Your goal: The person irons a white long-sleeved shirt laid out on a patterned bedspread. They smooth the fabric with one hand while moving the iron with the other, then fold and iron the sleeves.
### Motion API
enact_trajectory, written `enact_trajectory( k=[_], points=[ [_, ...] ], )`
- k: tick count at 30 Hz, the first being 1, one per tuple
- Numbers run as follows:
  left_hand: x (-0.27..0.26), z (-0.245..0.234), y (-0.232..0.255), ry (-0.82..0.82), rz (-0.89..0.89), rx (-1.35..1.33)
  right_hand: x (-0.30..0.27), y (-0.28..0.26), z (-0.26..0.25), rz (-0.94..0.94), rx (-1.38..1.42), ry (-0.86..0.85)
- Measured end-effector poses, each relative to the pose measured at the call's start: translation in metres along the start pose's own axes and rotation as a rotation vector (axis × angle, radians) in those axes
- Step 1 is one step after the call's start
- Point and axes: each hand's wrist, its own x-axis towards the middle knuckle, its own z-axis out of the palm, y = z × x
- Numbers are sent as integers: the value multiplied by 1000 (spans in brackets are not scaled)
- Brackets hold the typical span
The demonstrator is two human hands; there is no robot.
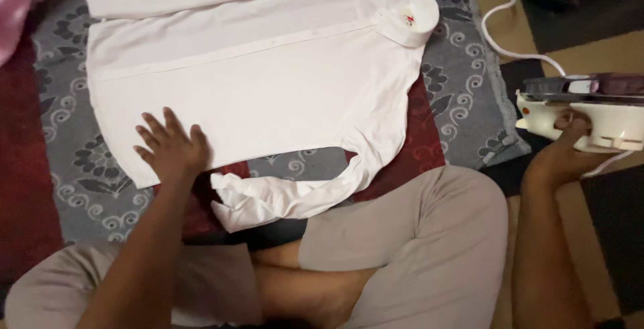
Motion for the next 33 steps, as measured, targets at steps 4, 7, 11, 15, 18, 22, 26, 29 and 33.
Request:
enact_trajectory(
  k=[4,7,11,15,18,22,26,29,33],
  points=[
    [17,-14,-19,-196,13,96,-17,-64,4,-284,-618,-67],
    [28,-22,-39,-410,57,214,-30,-149,17,463,-393,-208],
    [25,-37,-63,-478,130,97,-31,-255,71,701,-90,-484],
    [29,-49,-63,-461,-90,63,-31,-282,178,683,-147,-691],
    [45,-61,-57,-364,-167,-55,-51,-266,228,695,-385,-729],
    [53,-78,-71,-253,-284,-158,-72,-227,236,635,-560,-741],
    [62,-81,-76,-114,-310,-246,-72,-191,225,823,-494,-789],
    [64,-85,-75,-132,-404,-155,-67,-175,224,798,-529,-757],
    [59,-93,-72,-201,-503,-172,-60,-165,224,907,-630,-671]
  ],
)
